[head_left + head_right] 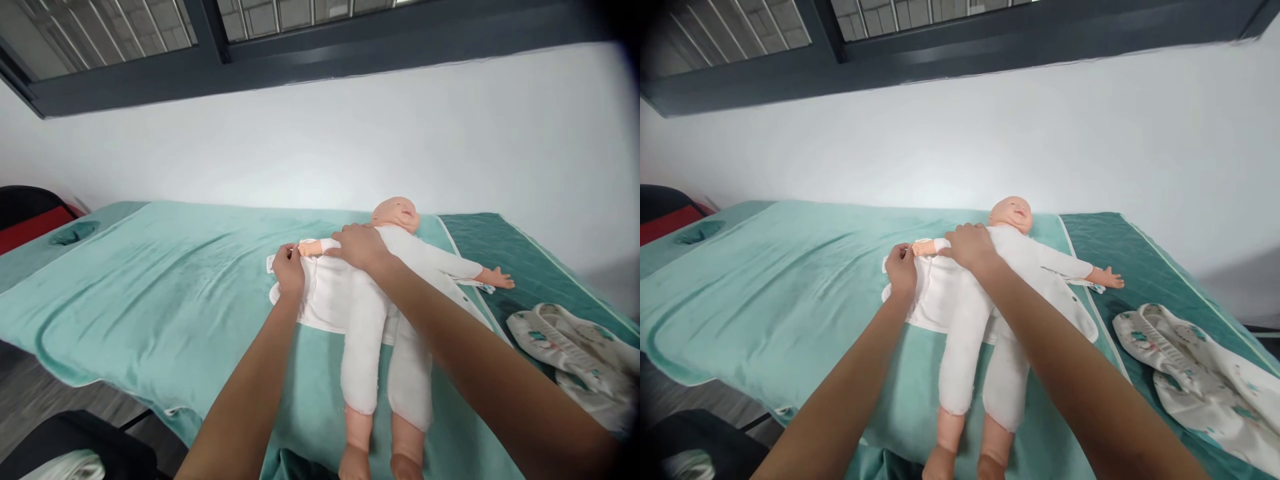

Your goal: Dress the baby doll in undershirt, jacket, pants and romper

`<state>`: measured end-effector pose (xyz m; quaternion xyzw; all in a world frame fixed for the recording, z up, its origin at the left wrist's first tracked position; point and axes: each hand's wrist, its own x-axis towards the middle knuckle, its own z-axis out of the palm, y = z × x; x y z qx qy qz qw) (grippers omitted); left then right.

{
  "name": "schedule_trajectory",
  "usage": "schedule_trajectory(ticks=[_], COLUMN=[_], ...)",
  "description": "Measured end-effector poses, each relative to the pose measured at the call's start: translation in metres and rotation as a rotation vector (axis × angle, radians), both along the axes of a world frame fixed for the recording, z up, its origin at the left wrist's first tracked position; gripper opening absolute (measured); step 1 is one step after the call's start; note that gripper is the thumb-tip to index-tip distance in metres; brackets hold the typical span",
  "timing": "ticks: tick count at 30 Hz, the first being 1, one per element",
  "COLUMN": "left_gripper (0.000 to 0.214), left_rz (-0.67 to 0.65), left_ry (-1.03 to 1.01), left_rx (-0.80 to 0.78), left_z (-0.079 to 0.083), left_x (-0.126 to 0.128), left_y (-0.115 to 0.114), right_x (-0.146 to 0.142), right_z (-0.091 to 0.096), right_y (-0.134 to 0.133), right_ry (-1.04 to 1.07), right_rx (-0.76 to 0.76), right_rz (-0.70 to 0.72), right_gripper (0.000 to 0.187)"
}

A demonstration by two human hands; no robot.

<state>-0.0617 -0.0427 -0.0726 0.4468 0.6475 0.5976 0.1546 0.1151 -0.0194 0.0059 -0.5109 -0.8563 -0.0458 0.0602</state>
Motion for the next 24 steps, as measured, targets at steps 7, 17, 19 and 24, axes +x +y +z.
schedule_trajectory(ticks=[7,17,19,24], left_gripper=[0.02,0.024,0.026,0.024], left_rz=[-0.093,-0.297,-0.265,-0.112], left_ry=[0.294,0.795,0.764,0.611], left_rx=[0.09,0.118,0.123,-0.005], left_z=[-0.006,-0.002,0.0,0.0], left_x=[0.007,0.017,0.016,0.012], left_y=[-0.004,-0.01,-0.01,-0.006], right_x=[-0.006,-0.024,-0.018,0.028], right_z=[-0.007,-0.016,-0.013,-0.01], right_y=[-0.004,0.004,0.001,-0.022], right_ry=[-0.031,0.005,0.032,0.391], right_rx=[0.063,0.025,0.042,0.145], right_rz=[-0.034,-0.068,-0.061,-0.128], right_gripper=[0.044,0.029,0.033,0.031])
